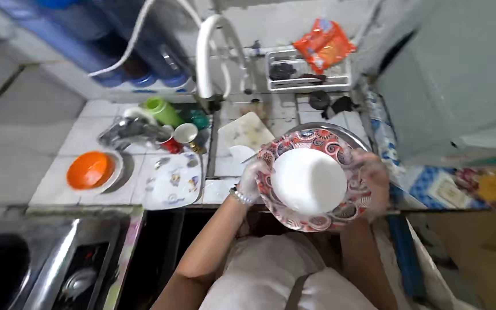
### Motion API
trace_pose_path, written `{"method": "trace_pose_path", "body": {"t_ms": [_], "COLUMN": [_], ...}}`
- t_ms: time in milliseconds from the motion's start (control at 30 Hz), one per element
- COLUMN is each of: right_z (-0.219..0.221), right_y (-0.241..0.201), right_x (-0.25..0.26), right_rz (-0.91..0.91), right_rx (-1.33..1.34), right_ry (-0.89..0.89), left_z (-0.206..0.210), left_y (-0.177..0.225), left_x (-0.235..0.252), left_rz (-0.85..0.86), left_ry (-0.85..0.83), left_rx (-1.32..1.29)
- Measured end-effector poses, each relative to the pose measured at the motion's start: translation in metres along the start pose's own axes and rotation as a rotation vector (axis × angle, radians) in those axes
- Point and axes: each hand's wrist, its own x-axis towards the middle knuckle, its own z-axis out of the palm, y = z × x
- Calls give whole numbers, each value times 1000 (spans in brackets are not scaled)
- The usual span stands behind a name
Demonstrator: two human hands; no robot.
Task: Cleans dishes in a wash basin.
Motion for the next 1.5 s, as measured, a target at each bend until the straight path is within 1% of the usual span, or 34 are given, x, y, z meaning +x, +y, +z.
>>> {"method": "trace_pose_path", "body": {"t_ms": [33,67,133,167,200,233,267,300,333,367,400,433,467,500,533,567,600,633,667,700,733,800,867,933,1067,1100,1233,1300,1400,1500], "right_z": [11,22,49,63,73,81,89,100,114,127,137,143,146,149,151,155,158,159,158,158,160,168,173,174,174,173,175,173,171,170], "right_y": [1,0,-5,-4,4,15,24,31,38,44,52,59,67,74,77,78,77,79,87,94,99,105,110,114,113,113,116,120,124,128], "right_x": [-5,-11,-20,-22,-24,-27,-30,-32,-35,-39,-43,-44,-45,-44,-41,-37,-31,-25,-24,-26,-30,-42,-50,-55,-59,-60,-64,-67,-70,-72], "right_rz": [193,393,794,916,944,891,786,640,473,288,115,-14,-110,-164,-143,-34,167,383,530,610,647,676,681,665,657,664,724,725,722,723], "right_rx": [63,60,-111,-229,-350,-477,-609,-745,-874,-955,-980,-973,-954,-951,-966,-1004,-1038,-1043,-1020,-985,-957,-962,-1006,-1049,-1040,-1031,-1018,-1032,-1019,-979], "right_ry": [-8,-25,-13,-65,-157,-265,-378,-468,-516,-523,-513,-513,-507,-484,-447,-406,-383,-378,-371,-366,-364,-372,-393,-407,-391,-387,-406,-426,-433,-431], "left_z": [-7,-15,-42,-59,-76,-90,-103,-116,-128,-136,-143,-151,-163,-179,-196,-215,-236,-258,-278,-294,-307,-322,-330,-332,-335,-339,-347,-350,-350,-347], "left_y": [6,11,21,24,24,23,22,20,22,27,32,38,45,54,64,74,83,89,92,94,96,98,102,104,106,107,115,121,122,123], "left_x": [-12,-23,-39,-41,-40,-37,-30,-21,-13,-8,-6,-7,-14,-22,-33,-44,-53,-58,-61,-62,-61,-59,-58,-55,-60,-62,-70,-75,-86,-99], "left_rz": [15,31,61,76,90,80,41,-23,-110,-200,-257,-255,-209,-143,-85,-36,-10,-24,-61,-101,-150,-281,-362,-353,-307,-311,-352,-353,-327,-280], "left_ry": [92,197,391,471,548,622,681,705,685,635,593,576,594,646,709,771,835,894,947,993,1036,1089,1065,1041,1138,1134,1105,1041,983,991], "left_rx": [60,139,417,571,728,866,959,1043,1138,1244,1337,1393,1420,1439,1466,1493,1529,1558,1572,1575,1582,1549,1458,1391,1495,1488,1327,1258,1163,1101]}}
